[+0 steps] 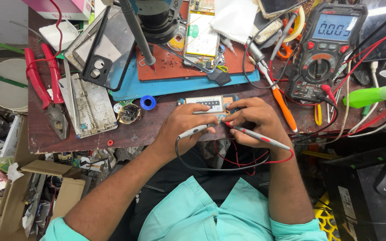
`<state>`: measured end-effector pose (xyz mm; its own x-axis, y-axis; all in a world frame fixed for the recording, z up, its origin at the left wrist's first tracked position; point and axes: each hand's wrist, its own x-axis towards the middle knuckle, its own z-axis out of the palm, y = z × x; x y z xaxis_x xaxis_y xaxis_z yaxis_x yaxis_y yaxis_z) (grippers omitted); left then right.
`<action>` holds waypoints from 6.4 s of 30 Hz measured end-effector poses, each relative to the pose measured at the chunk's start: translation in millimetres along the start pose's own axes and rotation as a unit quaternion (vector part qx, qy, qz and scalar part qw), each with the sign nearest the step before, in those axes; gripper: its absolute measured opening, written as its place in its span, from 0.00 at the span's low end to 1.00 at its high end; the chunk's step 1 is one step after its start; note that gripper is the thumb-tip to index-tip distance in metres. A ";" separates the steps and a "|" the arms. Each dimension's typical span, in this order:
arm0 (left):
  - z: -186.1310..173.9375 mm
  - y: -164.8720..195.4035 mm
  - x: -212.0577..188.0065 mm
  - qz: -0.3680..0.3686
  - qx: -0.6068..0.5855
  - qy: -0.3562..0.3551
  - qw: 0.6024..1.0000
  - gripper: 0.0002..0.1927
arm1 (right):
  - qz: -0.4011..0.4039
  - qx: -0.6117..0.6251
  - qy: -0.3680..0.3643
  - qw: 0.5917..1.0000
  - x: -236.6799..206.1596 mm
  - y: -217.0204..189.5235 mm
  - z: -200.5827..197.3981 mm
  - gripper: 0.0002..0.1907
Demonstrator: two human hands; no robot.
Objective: The person uses a multimeter to test points on a small circuit board. They move the probes across different components while observing the multimeter display, then set the probes down and pick up the board to inspect it.
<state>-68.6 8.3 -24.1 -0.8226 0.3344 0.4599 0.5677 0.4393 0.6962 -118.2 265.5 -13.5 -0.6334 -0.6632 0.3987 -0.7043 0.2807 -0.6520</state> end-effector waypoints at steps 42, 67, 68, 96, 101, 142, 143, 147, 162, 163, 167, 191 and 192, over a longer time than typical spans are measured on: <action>-9.0 11.7 -2.7 -0.048 0.081 0.108 0.990 0.27 | 0.088 -0.019 0.101 0.991 7.3 -11.2 6.9 0.19; -21.7 -1.9 -7.8 -0.052 -0.042 0.040 0.997 0.20 | -0.013 -0.093 0.243 0.965 -22.8 -29.4 45.0 0.14; -21.5 -1.6 -8.2 -0.061 -0.046 0.039 0.996 0.19 | -0.019 -0.078 0.236 0.968 -21.9 -35.1 52.5 0.12; -19.7 2.8 -6.6 -0.019 -0.002 0.035 0.999 0.22 | -0.105 -0.131 0.193 0.967 -8.4 -45.2 65.5 0.10; -20.0 3.2 -5.5 -0.022 -0.006 0.031 0.999 0.21 | -0.111 -0.130 0.196 0.966 -8.8 -44.2 65.3 0.10; -22.7 -0.9 -3.4 0.056 0.024 0.023 0.998 0.24 | -0.060 -0.091 0.205 0.973 -1.0 -56.4 65.0 0.09; -23.7 -1.3 -3.4 0.056 0.022 0.019 0.998 0.24 | -0.050 -0.076 0.203 0.975 -0.5 -58.0 64.4 0.09; -25.2 -1.9 -4.8 0.038 0.020 0.010 0.999 0.24 | 0.013 -0.027 0.195 0.980 -0.1 -64.0 60.8 0.08; -22.6 -3.4 -7.4 0.042 0.041 0.006 0.998 0.24 | 0.224 0.094 0.113 0.963 9.6 -50.0 43.4 0.07; -22.5 -3.9 -7.3 0.042 0.041 0.007 0.998 0.24 | 0.218 0.102 0.115 0.964 8.8 -50.5 44.2 0.08; -22.6 -6.6 -7.9 0.034 0.013 0.003 0.999 0.25 | 0.130 0.060 0.135 0.980 1.8 -53.4 45.4 0.05; -21.6 -5.0 -14.3 0.029 0.022 0.037 0.999 0.16 | -0.095 -0.093 0.227 0.965 -12.1 -40.3 67.4 0.13; -21.6 -4.7 -14.5 0.027 0.022 0.036 0.999 0.15 | -0.100 -0.095 0.227 0.964 -11.8 -40.4 67.0 0.13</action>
<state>-60.0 -16.7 -22.1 -0.7898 0.2982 0.5360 0.6111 0.4581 0.6455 -60.8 215.6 -35.0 -0.5234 -0.3566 0.7739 -0.8455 0.3302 -0.4197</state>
